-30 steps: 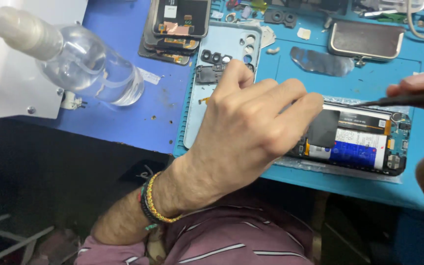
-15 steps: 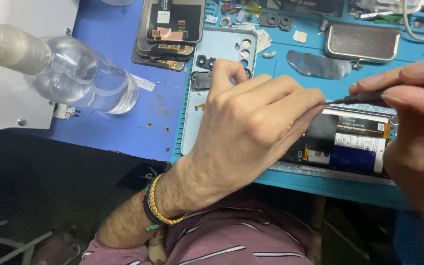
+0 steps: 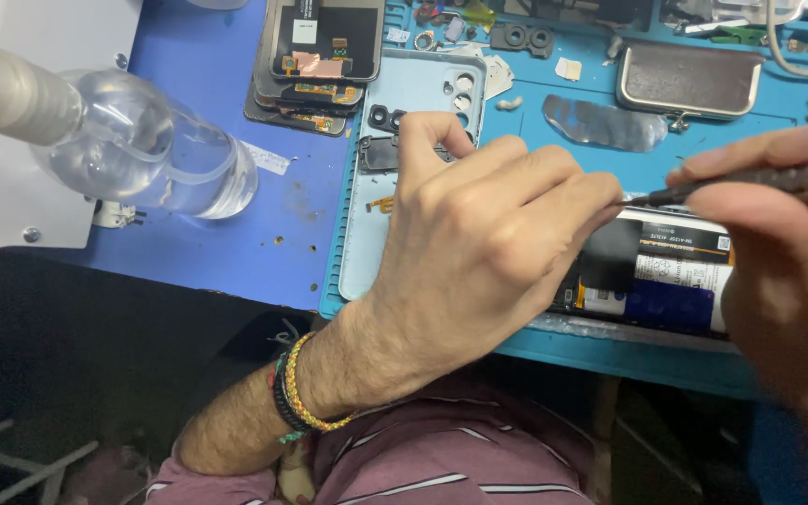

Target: Assembling internal components of a smartphone using a screwdriver on a repair bench

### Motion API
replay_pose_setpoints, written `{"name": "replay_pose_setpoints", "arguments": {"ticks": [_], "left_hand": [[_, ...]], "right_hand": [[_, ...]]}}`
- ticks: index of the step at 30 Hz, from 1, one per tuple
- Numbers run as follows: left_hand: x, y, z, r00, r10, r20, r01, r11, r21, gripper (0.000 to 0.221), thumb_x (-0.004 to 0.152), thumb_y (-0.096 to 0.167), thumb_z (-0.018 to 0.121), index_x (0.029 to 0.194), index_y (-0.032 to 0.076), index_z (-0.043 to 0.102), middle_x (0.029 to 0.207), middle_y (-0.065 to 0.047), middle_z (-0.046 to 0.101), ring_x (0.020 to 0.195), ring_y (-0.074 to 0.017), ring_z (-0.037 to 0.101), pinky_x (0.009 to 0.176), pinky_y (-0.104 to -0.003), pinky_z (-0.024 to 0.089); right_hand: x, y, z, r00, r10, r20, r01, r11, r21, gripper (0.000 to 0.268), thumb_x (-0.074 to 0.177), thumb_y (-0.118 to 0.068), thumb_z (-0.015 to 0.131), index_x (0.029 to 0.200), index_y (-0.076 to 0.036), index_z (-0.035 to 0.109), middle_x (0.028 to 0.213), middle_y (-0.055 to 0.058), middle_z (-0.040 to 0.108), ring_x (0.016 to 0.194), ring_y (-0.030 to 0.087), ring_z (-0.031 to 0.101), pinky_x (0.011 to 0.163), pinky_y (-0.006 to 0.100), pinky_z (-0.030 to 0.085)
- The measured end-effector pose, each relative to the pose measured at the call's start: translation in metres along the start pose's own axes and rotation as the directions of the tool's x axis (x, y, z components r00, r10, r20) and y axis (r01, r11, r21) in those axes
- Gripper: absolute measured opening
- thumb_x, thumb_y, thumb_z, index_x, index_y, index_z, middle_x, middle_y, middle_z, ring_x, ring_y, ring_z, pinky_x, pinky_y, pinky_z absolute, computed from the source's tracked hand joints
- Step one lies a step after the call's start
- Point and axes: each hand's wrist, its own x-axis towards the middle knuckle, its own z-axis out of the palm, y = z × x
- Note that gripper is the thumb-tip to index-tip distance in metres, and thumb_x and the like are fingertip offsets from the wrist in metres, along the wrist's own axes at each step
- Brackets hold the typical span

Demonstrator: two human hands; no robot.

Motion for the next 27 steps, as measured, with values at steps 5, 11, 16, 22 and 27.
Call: {"name": "replay_pose_setpoints", "arguments": {"ticks": [5,11,16,22,27], "left_hand": [[-0.003,-0.004,0.003,0.995,-0.039,0.088,0.037,0.999,0.027,0.015,0.101,0.000,0.071,0.101,0.015,0.070,0.090,0.001,0.059,0.081,-0.0272,0.058,0.086,-0.049,0.031],[-0.003,0.000,-0.004,0.958,-0.071,0.277,0.055,0.996,0.065,0.039,0.072,-0.018,0.066,0.097,0.012,0.064,0.111,-0.004,0.051,0.091,-0.0276,0.055,0.082,-0.048,0.031],[-0.008,-0.001,0.001,0.958,-0.066,0.278,0.050,0.997,0.066,0.039,0.074,-0.020,0.064,0.099,0.010,0.064,0.110,-0.006,0.051,0.088,-0.0279,0.055,0.082,-0.048,0.032],[-0.010,-0.002,0.001,0.956,-0.074,0.284,0.061,0.997,0.056,0.033,0.081,-0.015,0.064,0.102,0.011,0.065,0.110,-0.005,0.050,0.088,-0.0266,0.055,0.084,-0.048,0.032],[-0.010,-0.002,-0.001,0.956,-0.071,0.283,0.057,0.997,0.058,0.023,0.088,-0.007,0.066,0.101,0.012,0.064,0.109,-0.005,0.051,0.090,-0.0273,0.055,0.085,-0.048,0.032]], "right_hand": [[0.024,-0.048,0.001,0.996,0.061,0.062,-0.060,0.998,-0.019,0.028,0.135,-0.005,0.041,0.133,0.019,0.056,0.124,0.029,0.072,0.112,0.035,0.077,0.104,0.040,0.064],[0.030,-0.044,0.005,0.993,0.100,0.068,-0.102,0.994,0.025,0.018,0.133,0.011,0.062,0.117,0.016,0.068,0.112,0.024,0.071,0.100,0.029,0.072,0.089,0.035,0.066],[0.033,-0.047,0.006,0.987,0.119,0.105,-0.119,0.993,-0.010,0.018,0.128,0.010,0.069,0.110,0.012,0.073,0.109,0.020,0.073,0.097,0.026,0.073,0.075,0.033,0.062],[0.031,-0.040,0.008,0.985,0.134,0.105,-0.136,0.991,0.016,0.011,0.128,0.007,0.070,0.120,0.008,0.062,0.110,0.020,0.073,0.099,0.026,0.073,0.077,0.035,0.062],[0.032,-0.032,0.009,0.987,0.109,0.119,-0.106,0.994,-0.030,0.025,0.125,0.008,0.080,0.103,0.007,0.068,0.107,0.021,0.073,0.098,0.024,0.074,0.084,0.031,0.063]]}}
